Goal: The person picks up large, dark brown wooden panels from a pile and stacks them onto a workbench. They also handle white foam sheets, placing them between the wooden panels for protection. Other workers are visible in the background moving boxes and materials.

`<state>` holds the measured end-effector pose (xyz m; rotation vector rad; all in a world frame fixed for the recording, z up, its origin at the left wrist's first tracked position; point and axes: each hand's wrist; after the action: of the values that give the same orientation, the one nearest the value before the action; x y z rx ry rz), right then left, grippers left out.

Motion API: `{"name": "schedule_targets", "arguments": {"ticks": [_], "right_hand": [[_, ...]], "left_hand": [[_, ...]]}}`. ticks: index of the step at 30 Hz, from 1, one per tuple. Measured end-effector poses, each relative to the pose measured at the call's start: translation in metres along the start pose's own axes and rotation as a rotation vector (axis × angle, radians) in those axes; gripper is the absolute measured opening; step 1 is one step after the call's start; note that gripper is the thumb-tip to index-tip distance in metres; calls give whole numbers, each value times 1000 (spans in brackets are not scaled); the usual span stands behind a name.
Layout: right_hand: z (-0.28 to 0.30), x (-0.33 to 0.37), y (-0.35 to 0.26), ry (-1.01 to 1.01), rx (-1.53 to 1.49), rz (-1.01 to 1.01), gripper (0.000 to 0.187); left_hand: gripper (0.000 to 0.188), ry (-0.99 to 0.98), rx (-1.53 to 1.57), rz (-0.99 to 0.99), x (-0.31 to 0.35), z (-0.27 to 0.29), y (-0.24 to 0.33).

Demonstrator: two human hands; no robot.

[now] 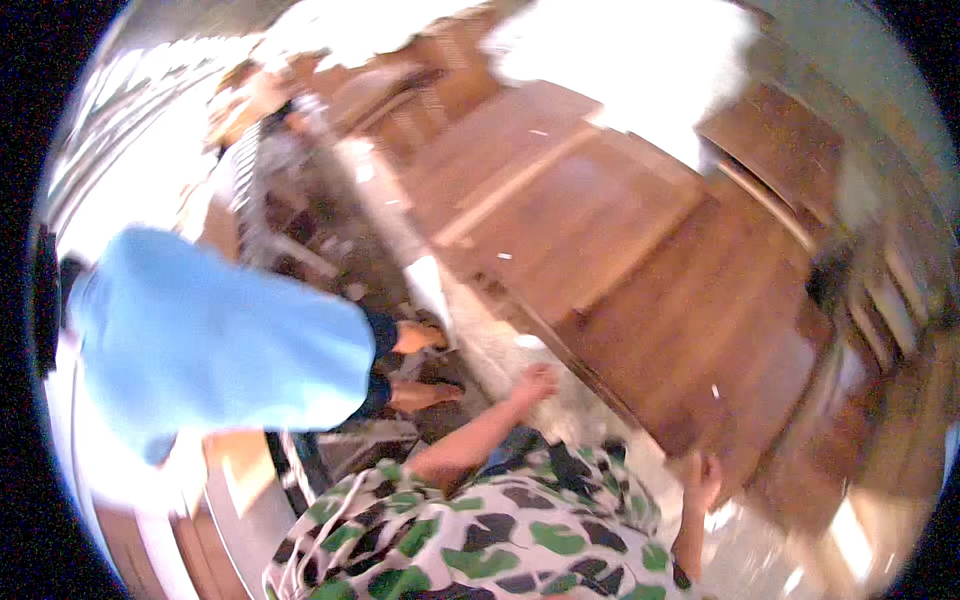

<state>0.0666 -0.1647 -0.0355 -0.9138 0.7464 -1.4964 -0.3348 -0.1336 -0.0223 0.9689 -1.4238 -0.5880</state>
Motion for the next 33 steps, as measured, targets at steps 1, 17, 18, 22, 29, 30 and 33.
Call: {"name": "schedule_targets", "arguments": {"ticks": [1,17,18,22,29,30,33], "right_hand": [[-1,1,-61,-226,-193,-52,29],[-14,-33,-30,-354,-298,-176,37],[-17,-34,12,-339,-140,-75,37],[-16,-28,-47,-344,-460,-478,22],[-8,-13,-25,-174,-645,-554,27],[-6,-13,-20,-166,-664,-563,27],[0,-10,-13,-183,-720,-593,25]], "left_hand": [[40,149,-254,69,-17,5,-3],[43,294,318,34,-77,-37,37],[47,279,337,1,-86,-28,26],[39,189,434,73,-87,-11,11],[27,233,523,76,-74,-30,21],[27,232,531,58,-73,-31,18],[27,163,571,4,-74,-25,5]]}}
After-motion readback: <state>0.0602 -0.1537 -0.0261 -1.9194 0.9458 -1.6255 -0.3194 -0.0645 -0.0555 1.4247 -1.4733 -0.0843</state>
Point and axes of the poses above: each hand's wrist, its own x-axis away from the middle knuckle, its own z-axis out of the back of the hand, y = z × x, and after that the axes turned 13 degrees about -y, right-handed
